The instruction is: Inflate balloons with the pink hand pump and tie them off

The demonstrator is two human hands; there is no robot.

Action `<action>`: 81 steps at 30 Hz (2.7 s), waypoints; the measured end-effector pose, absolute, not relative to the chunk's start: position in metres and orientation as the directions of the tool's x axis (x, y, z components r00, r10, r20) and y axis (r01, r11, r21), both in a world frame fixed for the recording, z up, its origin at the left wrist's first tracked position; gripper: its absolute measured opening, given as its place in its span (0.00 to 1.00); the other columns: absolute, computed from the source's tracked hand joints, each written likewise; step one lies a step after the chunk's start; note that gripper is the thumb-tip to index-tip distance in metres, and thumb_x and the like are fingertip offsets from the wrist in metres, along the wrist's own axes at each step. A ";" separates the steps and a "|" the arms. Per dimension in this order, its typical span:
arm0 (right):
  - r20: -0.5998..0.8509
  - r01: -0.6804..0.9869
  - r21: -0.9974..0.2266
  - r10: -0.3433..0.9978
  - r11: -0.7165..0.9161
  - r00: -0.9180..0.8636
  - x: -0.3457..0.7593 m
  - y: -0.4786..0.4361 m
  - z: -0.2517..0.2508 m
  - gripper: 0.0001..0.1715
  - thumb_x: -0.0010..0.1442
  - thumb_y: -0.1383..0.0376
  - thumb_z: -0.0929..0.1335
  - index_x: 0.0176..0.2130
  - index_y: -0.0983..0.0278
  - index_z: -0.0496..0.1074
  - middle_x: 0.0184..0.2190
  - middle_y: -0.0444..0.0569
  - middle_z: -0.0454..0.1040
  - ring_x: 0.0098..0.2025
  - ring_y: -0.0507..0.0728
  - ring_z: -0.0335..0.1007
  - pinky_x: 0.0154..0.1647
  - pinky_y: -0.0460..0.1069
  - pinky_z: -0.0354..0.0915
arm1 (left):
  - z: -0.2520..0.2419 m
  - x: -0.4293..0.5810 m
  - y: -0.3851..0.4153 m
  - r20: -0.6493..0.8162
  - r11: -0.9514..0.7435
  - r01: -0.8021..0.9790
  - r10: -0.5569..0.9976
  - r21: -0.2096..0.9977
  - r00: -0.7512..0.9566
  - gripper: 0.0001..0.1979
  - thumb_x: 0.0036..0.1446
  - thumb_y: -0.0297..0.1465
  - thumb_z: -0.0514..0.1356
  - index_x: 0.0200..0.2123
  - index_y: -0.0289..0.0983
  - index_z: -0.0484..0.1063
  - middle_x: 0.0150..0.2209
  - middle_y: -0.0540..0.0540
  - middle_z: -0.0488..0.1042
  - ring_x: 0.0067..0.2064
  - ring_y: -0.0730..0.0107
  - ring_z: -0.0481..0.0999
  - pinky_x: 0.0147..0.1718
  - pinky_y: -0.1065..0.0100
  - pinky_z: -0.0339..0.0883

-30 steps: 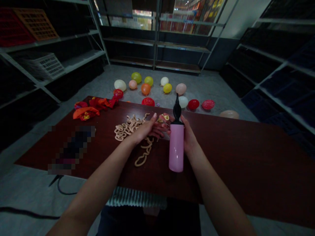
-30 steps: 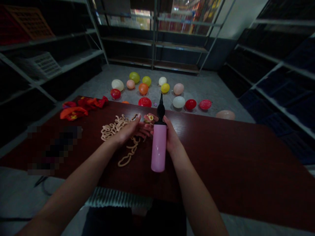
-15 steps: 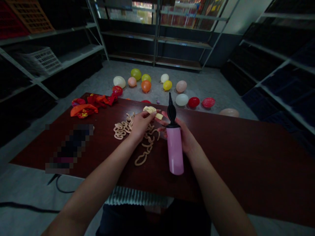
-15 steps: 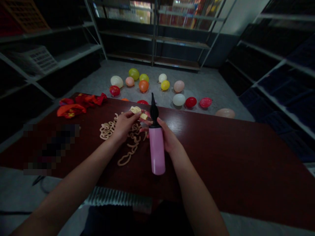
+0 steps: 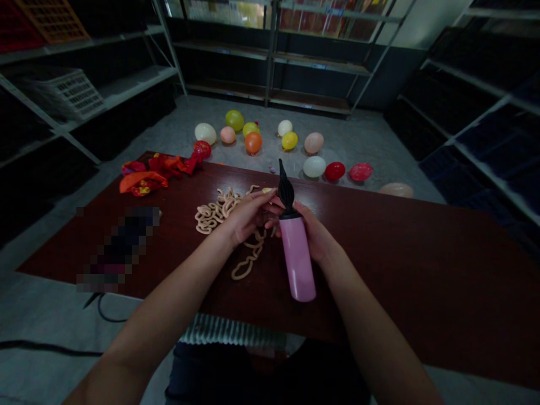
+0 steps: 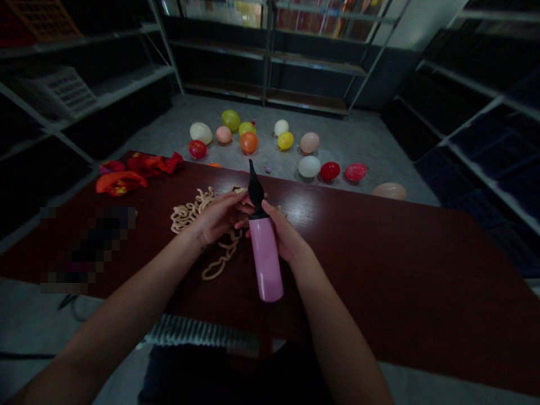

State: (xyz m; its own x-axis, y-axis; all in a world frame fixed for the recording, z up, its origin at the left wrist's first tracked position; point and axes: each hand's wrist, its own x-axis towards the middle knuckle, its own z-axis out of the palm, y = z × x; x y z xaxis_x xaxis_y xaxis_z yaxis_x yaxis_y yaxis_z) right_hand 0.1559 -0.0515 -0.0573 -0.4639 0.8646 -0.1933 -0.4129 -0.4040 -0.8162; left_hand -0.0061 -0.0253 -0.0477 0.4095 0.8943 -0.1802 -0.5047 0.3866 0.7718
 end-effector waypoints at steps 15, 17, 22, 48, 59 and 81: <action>-0.174 -0.252 -0.853 0.705 -0.456 -0.687 0.147 -0.069 -0.050 0.26 0.61 0.57 0.72 0.57 0.60 0.72 0.45 0.52 0.80 0.30 0.53 0.78 0.28 0.47 0.74 | -0.039 -0.034 -0.005 -0.143 0.138 -0.648 0.989 0.749 0.045 0.15 0.70 0.30 0.55 0.55 0.34 0.74 0.54 0.40 0.79 0.47 0.67 0.82 0.48 0.68 0.73; -0.175 -0.266 -0.854 0.728 -0.448 -0.663 0.145 -0.069 -0.048 0.25 0.61 0.56 0.72 0.56 0.60 0.72 0.44 0.52 0.80 0.29 0.53 0.77 0.27 0.47 0.74 | -0.042 -0.032 -0.005 -0.136 0.140 -0.654 0.989 0.743 0.058 0.15 0.70 0.30 0.55 0.55 0.33 0.74 0.52 0.40 0.80 0.45 0.68 0.82 0.45 0.69 0.74; -0.169 -0.287 -0.853 0.751 -0.436 -0.638 0.146 -0.067 -0.045 0.26 0.61 0.55 0.72 0.55 0.61 0.72 0.41 0.51 0.81 0.28 0.53 0.77 0.25 0.47 0.74 | -0.044 -0.032 -0.004 -0.139 0.132 -0.671 0.989 0.729 0.044 0.15 0.71 0.30 0.54 0.55 0.33 0.74 0.50 0.41 0.81 0.43 0.70 0.82 0.44 0.71 0.73; -0.136 -0.341 -0.857 0.808 -0.386 -0.574 0.150 -0.059 -0.050 0.25 0.62 0.49 0.69 0.50 0.62 0.73 0.35 0.49 0.80 0.26 0.52 0.74 0.25 0.47 0.73 | -0.042 -0.007 -0.026 -0.100 0.219 -0.556 0.966 0.802 0.237 0.16 0.62 0.37 0.64 0.49 0.35 0.79 0.52 0.38 0.79 0.42 0.62 0.81 0.16 0.78 0.62; -0.082 -0.371 -0.845 0.780 -0.384 -0.621 0.152 -0.059 -0.049 0.28 0.63 0.50 0.69 0.57 0.61 0.71 0.43 0.51 0.79 0.28 0.52 0.74 0.25 0.48 0.73 | -0.045 -0.010 -0.021 -0.086 0.193 -0.444 0.965 0.875 0.249 0.22 0.60 0.48 0.63 0.41 0.34 0.82 0.52 0.37 0.80 0.46 0.57 0.80 0.25 0.74 0.68; -0.243 -0.269 -0.844 0.778 -0.464 -0.580 0.146 -0.068 -0.046 0.24 0.59 0.51 0.73 0.49 0.63 0.72 0.37 0.50 0.79 0.30 0.54 0.76 0.29 0.49 0.76 | -0.028 -0.019 -0.025 -0.205 0.514 -0.654 0.847 0.555 0.491 0.23 0.66 0.47 0.58 0.48 0.32 0.77 0.18 0.53 0.63 0.27 0.67 0.76 0.22 0.73 0.71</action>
